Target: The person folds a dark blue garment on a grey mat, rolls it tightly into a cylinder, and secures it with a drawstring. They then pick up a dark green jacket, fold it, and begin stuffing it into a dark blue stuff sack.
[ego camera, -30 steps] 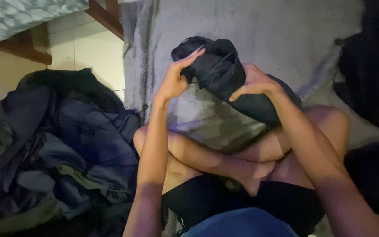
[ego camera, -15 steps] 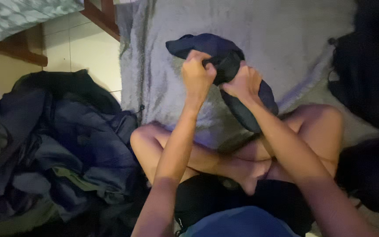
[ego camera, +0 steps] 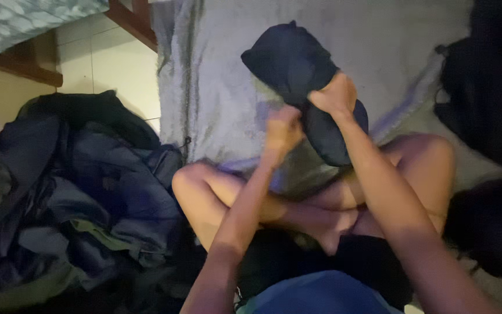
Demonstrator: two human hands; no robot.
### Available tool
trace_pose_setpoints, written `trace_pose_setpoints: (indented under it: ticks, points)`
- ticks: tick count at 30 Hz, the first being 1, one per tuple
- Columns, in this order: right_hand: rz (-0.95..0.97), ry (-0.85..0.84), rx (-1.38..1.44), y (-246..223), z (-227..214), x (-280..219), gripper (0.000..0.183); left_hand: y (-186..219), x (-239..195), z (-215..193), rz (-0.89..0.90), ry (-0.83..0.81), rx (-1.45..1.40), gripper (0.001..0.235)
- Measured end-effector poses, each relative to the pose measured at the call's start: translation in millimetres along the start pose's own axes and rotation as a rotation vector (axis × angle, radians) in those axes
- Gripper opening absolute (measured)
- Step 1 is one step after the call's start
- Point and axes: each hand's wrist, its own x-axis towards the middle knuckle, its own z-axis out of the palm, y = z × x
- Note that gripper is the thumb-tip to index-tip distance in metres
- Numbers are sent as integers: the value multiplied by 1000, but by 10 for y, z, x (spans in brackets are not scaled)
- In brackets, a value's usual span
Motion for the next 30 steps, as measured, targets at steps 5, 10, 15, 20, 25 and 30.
trace_pose_setpoints:
  ticks: [5, 10, 15, 20, 25, 30]
  points:
    - [6, -4, -14, 26, -48, 114, 103, 207, -164, 3, 53, -46, -209, 24]
    - [22, -16, -35, 175, -106, 250, 106, 420, 25, -284, -247, -244, -588, 123]
    - [38, -19, -49, 301, -220, 419, 109, 539, -98, -334, -13, -534, -237, 165]
    - [66, -30, -59, 351, -319, 491, 113, 749, -193, -96, -134, -367, -211, 155]
    - [80, -33, -77, 494, -424, 641, 118, 648, -96, -4, -165, -194, -267, 152]
    - [84, -50, -77, 498, -386, 741, 123, 723, 66, -111, -202, -151, -341, 125]
